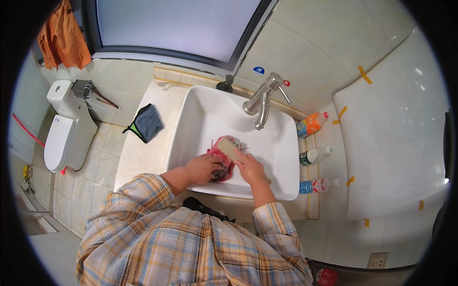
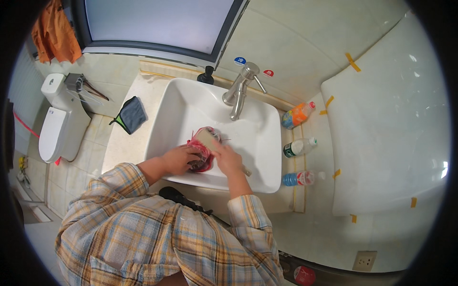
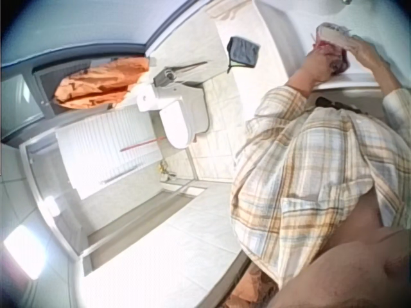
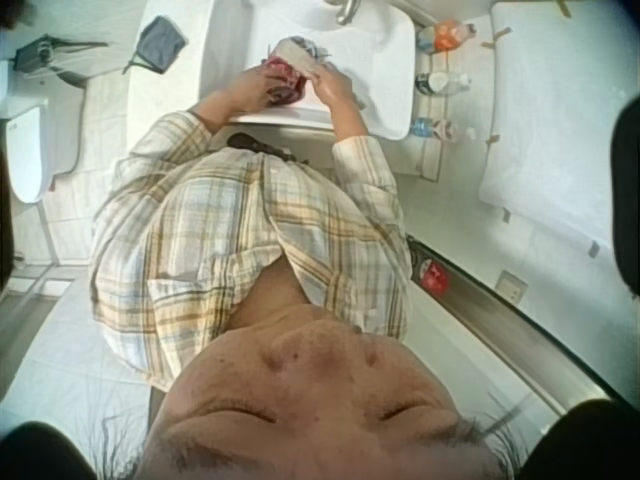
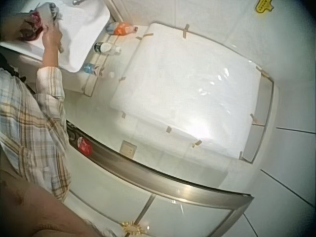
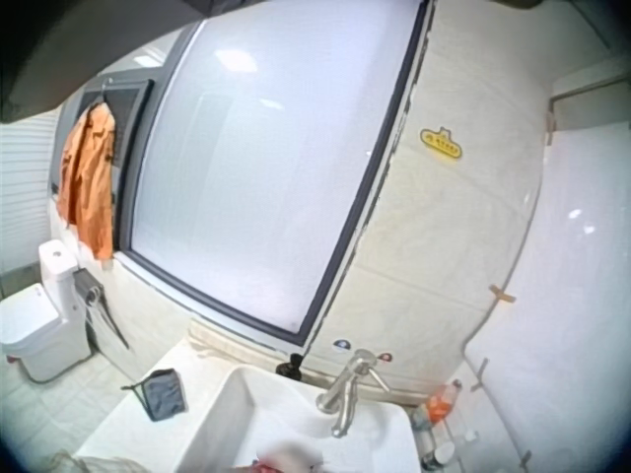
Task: The person scrubs a pair of red shoes in a bathroom sink using a brush and water. They repeatedly scrub the uppers and soles, rinse the shoes under the faucet, and continue scrubbing until the clip ends.
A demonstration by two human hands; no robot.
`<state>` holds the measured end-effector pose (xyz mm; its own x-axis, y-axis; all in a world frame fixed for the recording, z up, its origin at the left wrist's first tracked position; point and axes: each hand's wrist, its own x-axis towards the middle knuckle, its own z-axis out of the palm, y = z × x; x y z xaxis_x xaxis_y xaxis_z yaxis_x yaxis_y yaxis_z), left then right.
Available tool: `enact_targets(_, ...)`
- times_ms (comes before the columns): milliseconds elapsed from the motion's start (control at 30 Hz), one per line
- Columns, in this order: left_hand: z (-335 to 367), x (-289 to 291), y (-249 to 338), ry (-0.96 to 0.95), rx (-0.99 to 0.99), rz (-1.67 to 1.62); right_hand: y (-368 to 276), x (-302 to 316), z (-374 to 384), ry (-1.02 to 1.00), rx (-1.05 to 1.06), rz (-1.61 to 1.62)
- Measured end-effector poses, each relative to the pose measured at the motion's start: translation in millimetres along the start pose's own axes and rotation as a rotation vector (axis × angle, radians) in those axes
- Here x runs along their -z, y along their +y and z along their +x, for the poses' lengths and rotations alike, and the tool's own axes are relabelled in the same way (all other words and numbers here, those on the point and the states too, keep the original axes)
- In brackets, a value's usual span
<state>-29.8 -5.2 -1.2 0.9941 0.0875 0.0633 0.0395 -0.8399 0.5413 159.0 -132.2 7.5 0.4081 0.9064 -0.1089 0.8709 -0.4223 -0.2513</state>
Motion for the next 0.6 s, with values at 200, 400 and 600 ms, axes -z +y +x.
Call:
enact_targets(200,-0.3,1.0,-1.4,0.037,0.007,0.0,11.8,1.7,2.3,0.119,-0.214,0.005)
enact_targets(400,2.5,11.3,6.9,0.08,0.224,0.06,12.5,-3.8,1.1,0.122,-0.116,0.054)
enact_targets(600,5.3,22.0,11.8,-0.105,0.577,0.069,11.8,-4.7,1.7,0.154,-0.113,0.037)
